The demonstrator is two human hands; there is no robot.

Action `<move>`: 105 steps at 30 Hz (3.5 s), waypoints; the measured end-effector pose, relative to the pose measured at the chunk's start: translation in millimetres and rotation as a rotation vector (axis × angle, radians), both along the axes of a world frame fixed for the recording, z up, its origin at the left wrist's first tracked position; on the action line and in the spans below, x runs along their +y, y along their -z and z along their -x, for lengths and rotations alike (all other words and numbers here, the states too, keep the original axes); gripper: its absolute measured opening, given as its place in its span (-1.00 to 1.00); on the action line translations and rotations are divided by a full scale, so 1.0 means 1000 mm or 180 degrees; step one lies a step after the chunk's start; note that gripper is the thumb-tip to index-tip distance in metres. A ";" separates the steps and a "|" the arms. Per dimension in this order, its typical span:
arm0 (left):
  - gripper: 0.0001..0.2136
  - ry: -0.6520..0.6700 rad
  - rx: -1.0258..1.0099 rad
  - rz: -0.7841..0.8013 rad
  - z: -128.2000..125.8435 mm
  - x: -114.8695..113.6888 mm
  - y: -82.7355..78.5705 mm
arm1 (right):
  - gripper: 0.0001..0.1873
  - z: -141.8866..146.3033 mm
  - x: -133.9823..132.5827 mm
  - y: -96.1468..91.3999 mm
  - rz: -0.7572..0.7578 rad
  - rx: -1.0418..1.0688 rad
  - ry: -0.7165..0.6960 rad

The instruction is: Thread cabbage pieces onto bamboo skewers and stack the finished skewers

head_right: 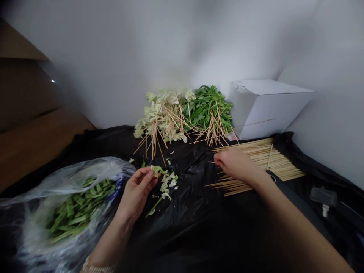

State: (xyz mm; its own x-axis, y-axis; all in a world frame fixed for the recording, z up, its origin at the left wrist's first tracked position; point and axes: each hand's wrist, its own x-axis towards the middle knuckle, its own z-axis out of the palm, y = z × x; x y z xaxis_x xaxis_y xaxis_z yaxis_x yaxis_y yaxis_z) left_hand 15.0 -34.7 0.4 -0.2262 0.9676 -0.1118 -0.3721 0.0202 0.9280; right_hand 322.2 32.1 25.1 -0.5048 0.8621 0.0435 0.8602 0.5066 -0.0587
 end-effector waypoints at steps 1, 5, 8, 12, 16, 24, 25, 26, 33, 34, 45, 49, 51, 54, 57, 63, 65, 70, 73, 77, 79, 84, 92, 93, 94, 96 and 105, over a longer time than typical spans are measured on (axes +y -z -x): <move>-0.67 0.0029 -0.0101 0.0042 0.000 0.000 -0.001 | -0.79 0.008 -0.003 -0.002 -0.0070 0.0265 -0.0186; -0.67 0.0206 -0.0415 0.0224 -0.002 -0.001 -0.002 | -0.75 0.047 -0.022 0.000 -0.0542 0.1274 -0.0562; -0.68 0.0341 -0.0582 0.0297 -0.004 -0.001 -0.003 | -0.70 0.073 -0.039 0.007 -0.1004 0.1253 -0.0698; -0.70 0.0492 -0.0799 0.0295 -0.004 -0.002 -0.003 | -0.57 0.093 -0.052 0.014 -0.1510 0.1031 -0.1037; -0.75 0.0554 -0.0950 0.0326 -0.005 -0.003 -0.004 | -0.55 0.099 -0.053 0.024 -0.1536 0.1240 -0.1166; -0.82 0.0667 -0.1109 0.0440 -0.005 -0.005 -0.002 | -0.57 0.095 -0.053 0.033 -0.1668 0.1249 -0.0867; -0.83 0.0648 -0.1111 0.0457 -0.005 -0.004 -0.002 | -0.57 0.096 -0.054 0.032 -0.1676 0.1274 -0.0839; -0.84 0.0631 -0.1108 0.0476 -0.005 -0.004 -0.001 | -0.56 0.096 -0.055 0.031 -0.1675 0.1301 -0.0818; -0.82 0.0675 -0.1116 0.0561 -0.006 -0.005 -0.002 | -0.59 0.100 -0.057 0.032 -0.1688 0.1488 -0.0894; -0.82 0.0682 -0.1129 0.0575 -0.007 -0.006 -0.003 | -0.60 0.100 -0.057 0.033 -0.1706 0.1501 -0.0907; -0.86 0.0559 -0.1175 0.0638 -0.009 -0.005 -0.003 | -0.58 0.101 -0.058 0.035 -0.1671 0.1500 -0.0849; -0.83 0.0544 -0.1125 0.0637 -0.008 -0.004 -0.001 | -0.60 0.102 -0.059 0.034 -0.1674 0.1472 -0.0880; -0.81 0.0554 -0.1085 0.0641 -0.008 -0.004 0.000 | -0.62 0.102 -0.060 0.035 -0.1682 0.1471 -0.0929; -0.75 0.0628 -0.1035 0.0672 -0.010 -0.006 0.003 | -0.62 0.103 -0.062 0.037 -0.1671 0.1535 -0.0987; -0.74 0.0744 -0.1002 0.0654 -0.014 -0.009 0.004 | -0.61 0.105 -0.063 0.040 -0.1662 0.1604 -0.0986; -0.77 0.0659 -0.0884 0.0466 -0.012 -0.008 -0.002 | -0.65 0.102 -0.060 0.036 -0.1629 0.1567 -0.1010; -0.75 0.0456 -0.0899 0.0379 -0.010 -0.007 -0.005 | -0.66 0.100 -0.057 0.035 -0.1619 0.1504 -0.0944; -0.77 0.0647 -0.0631 0.0379 -0.007 -0.006 -0.004 | -0.68 0.100 -0.057 0.035 -0.1588 0.1553 -0.0989; -0.78 0.0812 0.0135 0.0267 -0.004 -0.005 0.000 | -0.67 0.098 -0.055 0.031 -0.1684 0.1496 -0.0970; -0.84 0.0390 0.1993 -0.0161 0.006 -0.001 0.004 | -0.69 0.086 -0.044 0.026 -0.1855 0.1504 -0.0648; -0.83 0.0491 0.2787 -0.0314 0.011 0.000 0.004 | -0.69 0.080 -0.039 0.025 -0.1870 0.1481 -0.0537; -0.64 0.1093 0.3803 -0.0288 0.019 -0.001 0.002 | -0.69 0.078 -0.036 0.028 -0.1856 0.1418 -0.0528; -0.82 0.1317 0.4427 -0.0296 0.015 -0.002 0.004 | -0.69 0.082 -0.037 0.029 -0.1822 0.1387 -0.0635; -0.83 0.1306 0.4501 -0.0347 0.013 -0.003 0.004 | -0.69 0.083 -0.038 0.029 -0.1822 0.1383 -0.0641; -0.84 0.1291 0.4579 -0.0415 0.012 -0.004 0.005 | -0.69 0.083 -0.038 0.029 -0.1822 0.1381 -0.0644; -0.85 0.1263 0.4730 -0.0566 0.009 -0.006 0.007 | -0.69 0.083 -0.038 0.029 -0.1810 0.1377 -0.0655; -0.86 0.0666 0.3173 -0.0687 0.008 -0.003 0.001 | -0.70 0.083 -0.038 0.030 -0.1781 0.1335 -0.0640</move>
